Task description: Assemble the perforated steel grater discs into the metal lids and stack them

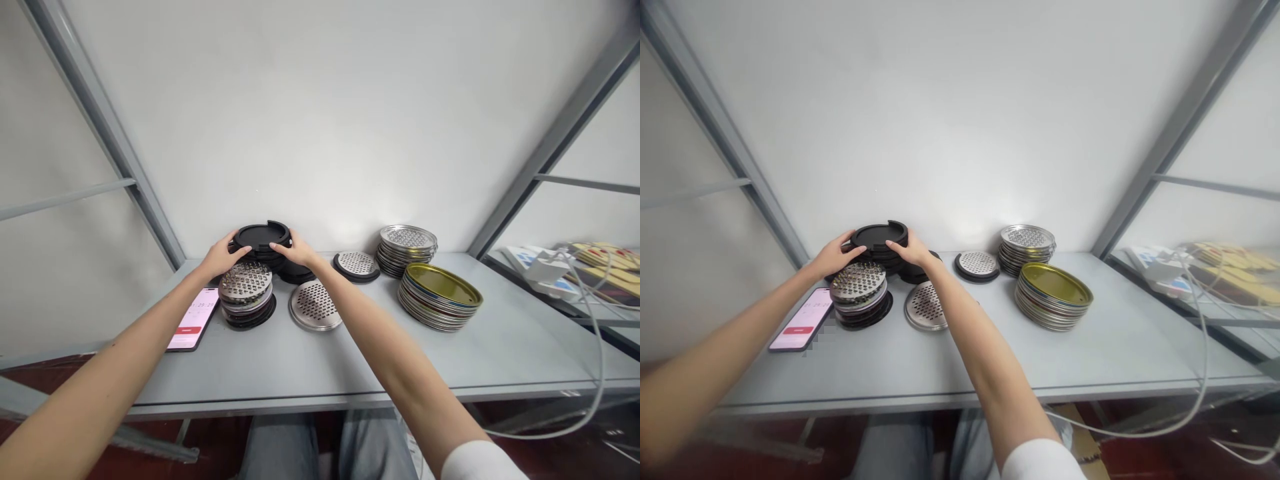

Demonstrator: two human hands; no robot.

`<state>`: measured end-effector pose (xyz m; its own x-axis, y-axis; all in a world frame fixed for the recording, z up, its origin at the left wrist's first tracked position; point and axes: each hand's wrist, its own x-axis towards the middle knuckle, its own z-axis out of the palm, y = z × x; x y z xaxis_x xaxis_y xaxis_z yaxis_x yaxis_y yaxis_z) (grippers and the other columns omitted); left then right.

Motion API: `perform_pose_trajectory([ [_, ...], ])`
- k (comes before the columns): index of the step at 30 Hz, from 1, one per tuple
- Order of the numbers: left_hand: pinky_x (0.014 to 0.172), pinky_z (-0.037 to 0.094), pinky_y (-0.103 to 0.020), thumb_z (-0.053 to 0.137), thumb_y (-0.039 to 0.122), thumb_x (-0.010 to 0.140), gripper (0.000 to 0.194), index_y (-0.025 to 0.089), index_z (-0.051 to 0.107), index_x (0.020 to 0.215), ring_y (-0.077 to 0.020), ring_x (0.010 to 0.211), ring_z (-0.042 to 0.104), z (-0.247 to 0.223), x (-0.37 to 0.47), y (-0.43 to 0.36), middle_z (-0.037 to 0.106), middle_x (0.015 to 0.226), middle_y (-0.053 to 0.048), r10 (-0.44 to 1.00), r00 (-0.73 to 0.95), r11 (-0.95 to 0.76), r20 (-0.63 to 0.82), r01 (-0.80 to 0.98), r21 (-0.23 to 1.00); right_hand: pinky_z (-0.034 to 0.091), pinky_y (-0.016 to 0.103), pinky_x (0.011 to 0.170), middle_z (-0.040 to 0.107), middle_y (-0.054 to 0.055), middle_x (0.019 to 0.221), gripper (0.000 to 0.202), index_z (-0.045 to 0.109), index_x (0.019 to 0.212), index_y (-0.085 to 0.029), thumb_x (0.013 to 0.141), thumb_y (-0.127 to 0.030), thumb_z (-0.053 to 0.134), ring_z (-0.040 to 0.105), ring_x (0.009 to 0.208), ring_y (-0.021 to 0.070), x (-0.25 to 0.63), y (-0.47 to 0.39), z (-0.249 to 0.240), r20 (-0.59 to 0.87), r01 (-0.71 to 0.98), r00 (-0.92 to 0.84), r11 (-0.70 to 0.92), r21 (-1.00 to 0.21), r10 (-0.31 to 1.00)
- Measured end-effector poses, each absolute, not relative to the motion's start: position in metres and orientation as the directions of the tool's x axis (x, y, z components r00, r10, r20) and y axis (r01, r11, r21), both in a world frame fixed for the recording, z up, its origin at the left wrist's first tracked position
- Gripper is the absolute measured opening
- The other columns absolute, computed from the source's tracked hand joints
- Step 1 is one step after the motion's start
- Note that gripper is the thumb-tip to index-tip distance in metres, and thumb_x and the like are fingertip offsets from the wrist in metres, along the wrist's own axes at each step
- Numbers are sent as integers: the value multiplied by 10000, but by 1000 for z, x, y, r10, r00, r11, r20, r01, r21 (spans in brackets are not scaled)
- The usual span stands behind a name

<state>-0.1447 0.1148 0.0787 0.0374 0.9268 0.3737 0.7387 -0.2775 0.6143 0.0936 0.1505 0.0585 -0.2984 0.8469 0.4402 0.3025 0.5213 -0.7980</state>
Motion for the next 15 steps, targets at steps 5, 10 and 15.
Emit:
perform_pose_trajectory([
  [5,973,468,-376,621,519,776,694,201,449,1369,-271,1101,613,75,-145,116,571,1316,-90,914,38,-293,404,749,594,433,393,1008,573,131,1272,759,467,1290,-159,670,-514,726,553,1160,241,94,147,61,458,314,-278,531,-787,844],
  [10,980,460,-390,602,541,778,696,174,472,1354,-284,1132,592,73,-148,118,577,1306,-112,918,44,-291,395,752,592,389,403,1053,568,123,1287,720,506,1262,-174,680,-548,708,524,1207,260,94,143,62,496,342,-206,537,-771,844],
  [15,974,462,-387,598,532,785,665,189,489,1344,-281,1116,600,74,-147,117,585,1299,-99,912,55,-301,407,764,571,404,399,1039,554,142,1300,812,450,1317,-144,673,-568,702,525,1203,263,93,141,55,481,354,-204,523,-776,853],
])
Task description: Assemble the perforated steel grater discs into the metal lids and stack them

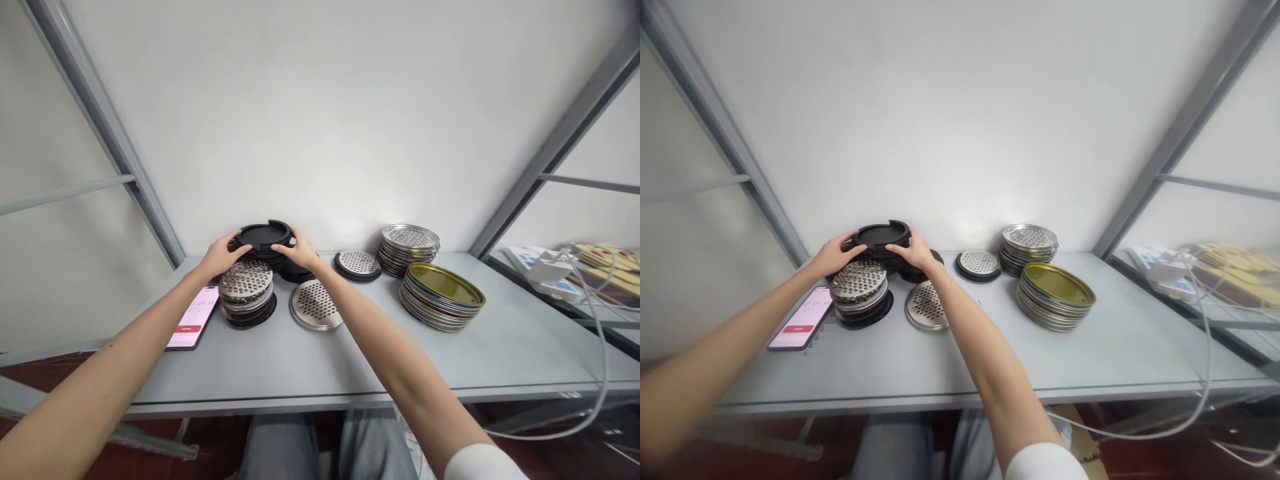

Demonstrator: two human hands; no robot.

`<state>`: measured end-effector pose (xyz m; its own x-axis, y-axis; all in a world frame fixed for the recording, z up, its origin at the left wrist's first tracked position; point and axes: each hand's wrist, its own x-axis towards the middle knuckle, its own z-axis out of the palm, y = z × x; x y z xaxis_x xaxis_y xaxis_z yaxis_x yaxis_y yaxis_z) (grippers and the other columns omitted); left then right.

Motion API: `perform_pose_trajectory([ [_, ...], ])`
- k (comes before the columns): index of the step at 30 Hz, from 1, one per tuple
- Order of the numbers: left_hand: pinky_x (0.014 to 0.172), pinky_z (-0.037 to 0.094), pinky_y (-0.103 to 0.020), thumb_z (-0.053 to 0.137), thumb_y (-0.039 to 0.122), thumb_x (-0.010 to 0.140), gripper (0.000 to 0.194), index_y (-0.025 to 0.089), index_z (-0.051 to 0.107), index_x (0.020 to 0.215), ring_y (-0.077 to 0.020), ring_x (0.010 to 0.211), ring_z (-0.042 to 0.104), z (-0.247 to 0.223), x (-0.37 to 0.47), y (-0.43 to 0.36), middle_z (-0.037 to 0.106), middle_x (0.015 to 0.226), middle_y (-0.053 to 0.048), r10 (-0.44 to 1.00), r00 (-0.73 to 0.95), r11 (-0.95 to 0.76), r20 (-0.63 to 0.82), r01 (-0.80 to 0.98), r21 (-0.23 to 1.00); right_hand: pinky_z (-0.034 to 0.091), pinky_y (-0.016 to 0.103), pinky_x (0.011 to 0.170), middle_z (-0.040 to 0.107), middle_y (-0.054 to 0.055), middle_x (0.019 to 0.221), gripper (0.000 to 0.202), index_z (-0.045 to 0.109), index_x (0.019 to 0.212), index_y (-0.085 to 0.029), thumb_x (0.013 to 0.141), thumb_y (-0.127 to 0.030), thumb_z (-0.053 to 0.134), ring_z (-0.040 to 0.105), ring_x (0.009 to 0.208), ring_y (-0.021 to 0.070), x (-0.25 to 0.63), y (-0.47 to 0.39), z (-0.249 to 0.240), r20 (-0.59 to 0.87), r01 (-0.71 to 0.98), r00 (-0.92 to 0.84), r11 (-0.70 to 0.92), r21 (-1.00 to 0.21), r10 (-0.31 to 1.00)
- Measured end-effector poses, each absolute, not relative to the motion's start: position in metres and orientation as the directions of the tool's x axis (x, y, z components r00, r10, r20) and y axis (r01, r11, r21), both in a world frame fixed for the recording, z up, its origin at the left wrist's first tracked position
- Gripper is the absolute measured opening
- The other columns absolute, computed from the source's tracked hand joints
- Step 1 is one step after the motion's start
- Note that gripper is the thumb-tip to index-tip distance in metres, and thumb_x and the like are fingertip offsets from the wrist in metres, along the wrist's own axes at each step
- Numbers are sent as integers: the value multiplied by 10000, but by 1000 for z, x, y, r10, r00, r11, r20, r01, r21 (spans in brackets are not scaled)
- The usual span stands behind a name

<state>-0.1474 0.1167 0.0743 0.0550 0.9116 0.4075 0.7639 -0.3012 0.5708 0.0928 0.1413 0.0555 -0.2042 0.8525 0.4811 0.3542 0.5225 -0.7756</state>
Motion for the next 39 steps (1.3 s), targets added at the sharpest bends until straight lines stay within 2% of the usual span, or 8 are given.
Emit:
perform_pose_trajectory([
  [5,988,446,-383,569,523,811,630,193,493,1342,-273,1125,593,73,-146,116,589,1295,-92,908,36,-281,418,793,541,376,433,1059,530,149,1323,859,417,1345,-159,663,-600,694,494,1236,287,87,140,56,447,400,-211,494,-773,870],
  [11,1046,380,-385,506,522,841,636,142,463,1350,-280,1220,518,76,-142,112,529,1353,-127,922,44,-260,386,808,529,392,391,1049,567,115,1285,724,420,1324,-177,760,-591,604,535,1191,237,85,141,58,446,319,-263,513,-797,856],
  [20,1087,302,-447,403,536,886,646,80,428,1344,-327,1304,405,87,-123,109,453,1379,-201,927,46,-217,372,875,432,318,402,1095,472,194,1384,805,333,1409,-86,836,-641,447,466,1278,266,91,151,50,230,350,-195,287,-892,953],
  [23,1091,308,-432,441,488,886,573,107,461,1314,-312,1280,425,103,-100,87,487,1330,-170,865,77,-298,496,874,385,349,424,1065,496,219,1352,797,294,1430,-71,862,-616,424,510,1231,267,100,149,50,214,340,-184,267,-902,959],
  [27,1084,341,-394,448,386,901,402,177,543,1231,-258,1243,469,119,-51,34,538,1291,-94,737,213,-534,641,765,360,446,398,961,584,163,1260,605,391,1381,-150,897,-511,430,602,1089,220,130,129,49,321,250,-167,355,-901,932],
  [30,997,441,-358,467,392,900,357,243,587,1202,-230,1150,550,107,-17,7,589,1250,-60,723,450,-683,524,578,446,477,376,909,668,105,1107,451,537,1237,-195,895,-475,446,647,986,203,164,102,45,496,172,-140,515,-840,857],
  [34,1008,432,-387,524,407,861,350,238,621,1151,-243,1124,568,58,6,11,615,1193,-86,782,482,-622,394,571,535,503,366,835,703,54,785,328,663,942,-218,900,-452,438,674,815,209,206,66,29,574,339,-35,550,-763,818],
  [39,1097,296,-512,666,579,703,728,224,495,1316,-359,1323,363,7,17,20,419,1420,-143,814,510,-580,279,685,440,509,346,782,719,64,833,284,679,917,-216,900,-377,445,675,843,219,232,47,5,557,487,-107,532,-692,823],
])
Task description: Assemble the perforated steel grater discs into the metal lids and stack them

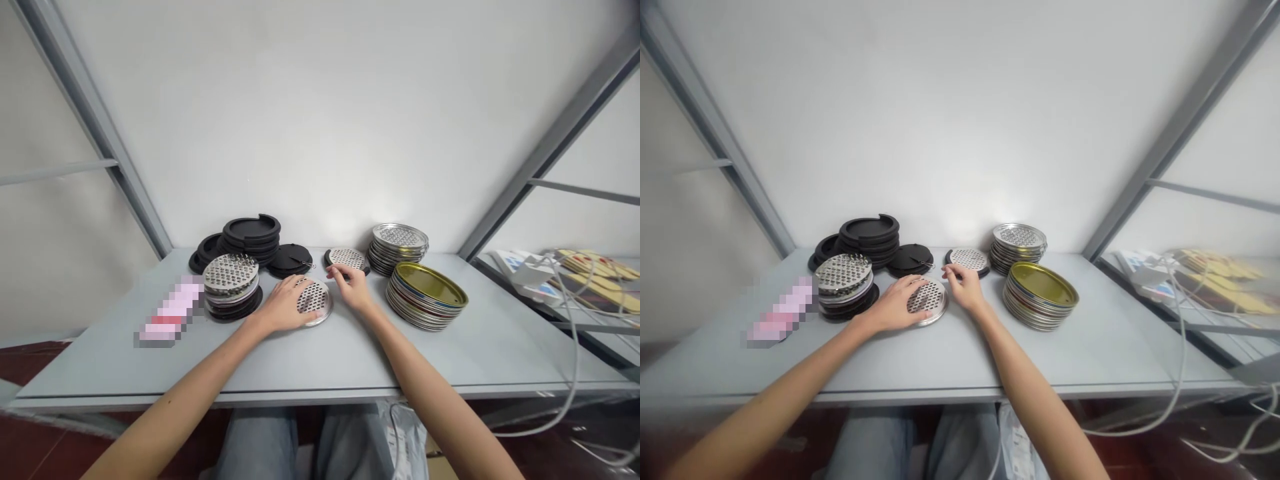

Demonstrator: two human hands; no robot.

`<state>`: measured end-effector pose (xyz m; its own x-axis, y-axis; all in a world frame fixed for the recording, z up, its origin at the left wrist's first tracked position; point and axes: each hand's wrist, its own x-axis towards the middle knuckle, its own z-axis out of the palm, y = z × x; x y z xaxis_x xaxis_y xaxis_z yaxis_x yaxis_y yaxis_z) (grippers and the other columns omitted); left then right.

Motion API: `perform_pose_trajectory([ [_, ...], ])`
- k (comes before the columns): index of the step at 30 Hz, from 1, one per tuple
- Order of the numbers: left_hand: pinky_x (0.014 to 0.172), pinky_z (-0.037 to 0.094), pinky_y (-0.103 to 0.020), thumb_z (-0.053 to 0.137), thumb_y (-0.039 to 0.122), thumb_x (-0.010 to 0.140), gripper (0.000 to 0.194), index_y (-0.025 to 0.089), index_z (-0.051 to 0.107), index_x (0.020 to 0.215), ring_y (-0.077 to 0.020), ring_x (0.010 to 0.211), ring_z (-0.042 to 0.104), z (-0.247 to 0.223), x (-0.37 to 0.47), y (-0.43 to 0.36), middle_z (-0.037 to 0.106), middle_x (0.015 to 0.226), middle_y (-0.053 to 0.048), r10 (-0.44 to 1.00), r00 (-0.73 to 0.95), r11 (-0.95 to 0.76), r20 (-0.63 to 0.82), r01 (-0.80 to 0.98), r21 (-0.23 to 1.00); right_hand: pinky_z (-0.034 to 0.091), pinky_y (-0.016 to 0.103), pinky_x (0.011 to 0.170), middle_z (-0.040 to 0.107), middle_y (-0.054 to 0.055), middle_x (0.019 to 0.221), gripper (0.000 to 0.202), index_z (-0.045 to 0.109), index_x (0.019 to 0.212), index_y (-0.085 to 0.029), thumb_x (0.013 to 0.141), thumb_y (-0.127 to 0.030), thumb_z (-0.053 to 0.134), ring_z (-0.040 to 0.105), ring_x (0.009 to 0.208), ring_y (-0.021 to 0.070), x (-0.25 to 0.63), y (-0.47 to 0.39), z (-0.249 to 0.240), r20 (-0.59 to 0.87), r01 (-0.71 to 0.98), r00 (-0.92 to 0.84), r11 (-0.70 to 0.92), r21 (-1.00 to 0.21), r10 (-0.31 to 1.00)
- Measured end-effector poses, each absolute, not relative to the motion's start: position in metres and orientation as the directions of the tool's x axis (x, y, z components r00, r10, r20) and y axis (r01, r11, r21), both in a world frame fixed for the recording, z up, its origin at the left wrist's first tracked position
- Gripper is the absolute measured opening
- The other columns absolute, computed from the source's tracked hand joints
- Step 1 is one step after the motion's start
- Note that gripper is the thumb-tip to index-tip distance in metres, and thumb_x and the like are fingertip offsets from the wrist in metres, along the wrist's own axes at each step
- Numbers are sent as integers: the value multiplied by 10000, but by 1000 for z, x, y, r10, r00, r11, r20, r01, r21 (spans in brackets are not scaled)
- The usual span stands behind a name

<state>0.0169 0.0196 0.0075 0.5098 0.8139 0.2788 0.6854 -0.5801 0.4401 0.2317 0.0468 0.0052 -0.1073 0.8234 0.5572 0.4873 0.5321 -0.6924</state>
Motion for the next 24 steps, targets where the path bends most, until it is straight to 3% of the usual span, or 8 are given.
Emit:
perform_pose_trajectory([
  [5,1123,174,-587,724,632,604,891,276,432,1367,-390,1378,250,-7,14,10,381,1456,-124,773,570,-634,279,687,355,466,394,921,694,93,1087,302,664,1068,-215,881,-371,486,632,1036,242,234,49,-8,475,602,-227,506,-618,850],
  [9,1114,232,-558,732,613,609,878,273,440,1364,-379,1383,242,-10,9,13,378,1458,-121,775,570,-631,271,681,371,459,409,939,670,112,1150,365,633,1161,-207,885,-400,492,619,1076,257,231,51,-12,413,629,-316,514,-583,854],
  [14,1101,284,-522,762,541,611,794,250,504,1303,-354,1327,347,-6,11,12,427,1418,-120,742,566,-670,358,635,384,492,373,881,712,80,1057,315,675,1078,-223,898,-390,478,664,981,243,229,48,-7,401,614,-323,512,-601,857],
  [20,1073,355,-471,768,427,650,654,224,558,1234,-310,1241,471,1,11,9,492,1368,-101,728,545,-685,416,541,488,522,353,814,733,81,959,342,679,1045,-175,878,-423,514,684,909,237,234,45,-1,384,563,-235,447,-695,893],
  [24,1023,416,-414,761,394,675,531,211,612,1150,-271,1161,548,3,9,13,580,1261,-94,713,524,-697,466,457,552,495,383,899,717,88,1019,336,697,994,-178,862,-442,537,656,983,246,240,47,2,390,499,-279,479,-722,878],
])
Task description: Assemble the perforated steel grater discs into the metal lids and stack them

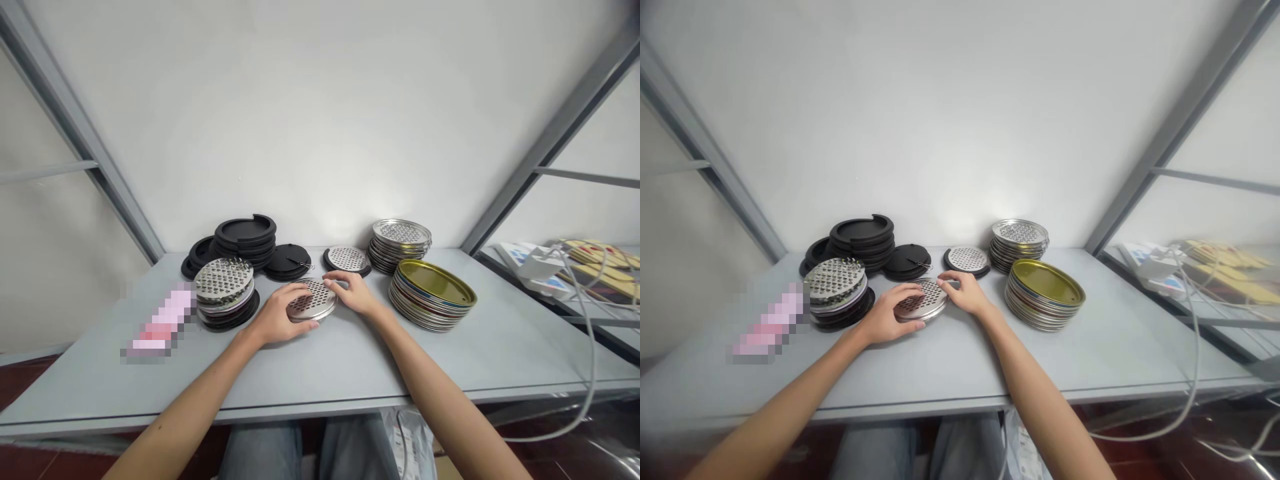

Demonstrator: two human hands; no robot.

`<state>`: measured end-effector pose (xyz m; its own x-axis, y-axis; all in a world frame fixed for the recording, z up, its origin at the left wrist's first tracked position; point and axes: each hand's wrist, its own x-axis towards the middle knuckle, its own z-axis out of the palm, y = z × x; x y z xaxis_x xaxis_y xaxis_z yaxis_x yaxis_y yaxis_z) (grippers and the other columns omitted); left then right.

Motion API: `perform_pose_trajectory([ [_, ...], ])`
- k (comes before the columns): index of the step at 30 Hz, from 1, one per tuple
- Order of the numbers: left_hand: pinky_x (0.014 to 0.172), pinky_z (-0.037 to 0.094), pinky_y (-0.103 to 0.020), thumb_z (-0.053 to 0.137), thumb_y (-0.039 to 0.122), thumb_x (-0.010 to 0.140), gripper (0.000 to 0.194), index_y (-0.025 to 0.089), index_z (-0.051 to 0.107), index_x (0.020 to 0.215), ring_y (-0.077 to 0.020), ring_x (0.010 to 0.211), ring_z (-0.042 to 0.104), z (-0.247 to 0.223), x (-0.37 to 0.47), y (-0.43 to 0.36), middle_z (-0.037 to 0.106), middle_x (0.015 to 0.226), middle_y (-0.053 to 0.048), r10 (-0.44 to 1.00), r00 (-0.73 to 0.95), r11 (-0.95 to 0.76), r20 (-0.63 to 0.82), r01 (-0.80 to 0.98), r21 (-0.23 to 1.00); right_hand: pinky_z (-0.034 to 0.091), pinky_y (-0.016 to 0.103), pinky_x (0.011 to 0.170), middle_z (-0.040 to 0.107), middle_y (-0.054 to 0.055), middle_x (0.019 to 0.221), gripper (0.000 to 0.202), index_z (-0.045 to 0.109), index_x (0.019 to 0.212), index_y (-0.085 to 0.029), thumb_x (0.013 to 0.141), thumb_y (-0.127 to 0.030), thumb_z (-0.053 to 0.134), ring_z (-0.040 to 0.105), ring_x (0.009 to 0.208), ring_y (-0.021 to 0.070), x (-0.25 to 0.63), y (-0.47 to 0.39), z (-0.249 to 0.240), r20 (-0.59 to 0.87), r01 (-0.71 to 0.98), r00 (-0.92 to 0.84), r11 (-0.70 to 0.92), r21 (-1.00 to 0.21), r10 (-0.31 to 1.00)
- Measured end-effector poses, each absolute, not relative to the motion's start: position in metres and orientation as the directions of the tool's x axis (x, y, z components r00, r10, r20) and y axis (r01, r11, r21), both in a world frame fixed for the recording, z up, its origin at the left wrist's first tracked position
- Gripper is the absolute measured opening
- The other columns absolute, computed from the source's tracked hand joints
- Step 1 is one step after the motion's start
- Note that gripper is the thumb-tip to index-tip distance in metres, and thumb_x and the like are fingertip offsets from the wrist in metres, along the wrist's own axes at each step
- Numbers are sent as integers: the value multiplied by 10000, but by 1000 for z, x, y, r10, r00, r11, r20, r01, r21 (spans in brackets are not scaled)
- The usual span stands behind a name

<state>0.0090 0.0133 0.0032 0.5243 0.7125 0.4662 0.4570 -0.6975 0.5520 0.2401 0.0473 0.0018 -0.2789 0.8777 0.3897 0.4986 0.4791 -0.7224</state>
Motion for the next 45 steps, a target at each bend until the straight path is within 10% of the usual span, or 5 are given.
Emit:
perform_pose_trajectory([
  [9,881,502,-355,685,347,768,355,169,646,1072,-241,1006,638,8,9,18,665,1121,-114,756,423,-639,499,314,702,382,445,1046,683,82,1145,413,698,1077,-209,729,-431,716,565,1171,280,240,38,16,418,196,-501,570,-798,758],
  [23,876,499,-349,662,347,794,319,168,642,1058,-231,1003,627,8,9,19,669,1080,-106,750,379,-656,542,324,682,497,382,841,732,77,1009,327,742,984,-201,716,-387,726,663,959,262,235,35,16,384,221,-383,487,-845,840],
  [45,949,475,-411,703,331,734,386,189,615,1082,-253,1096,580,-5,17,12,635,1128,-100,709,371,-701,600,461,544,426,430,1004,605,94,1239,495,604,1192,-188,739,-351,719,566,1133,267,249,43,14,262,239,-592,476,-846,762],
])
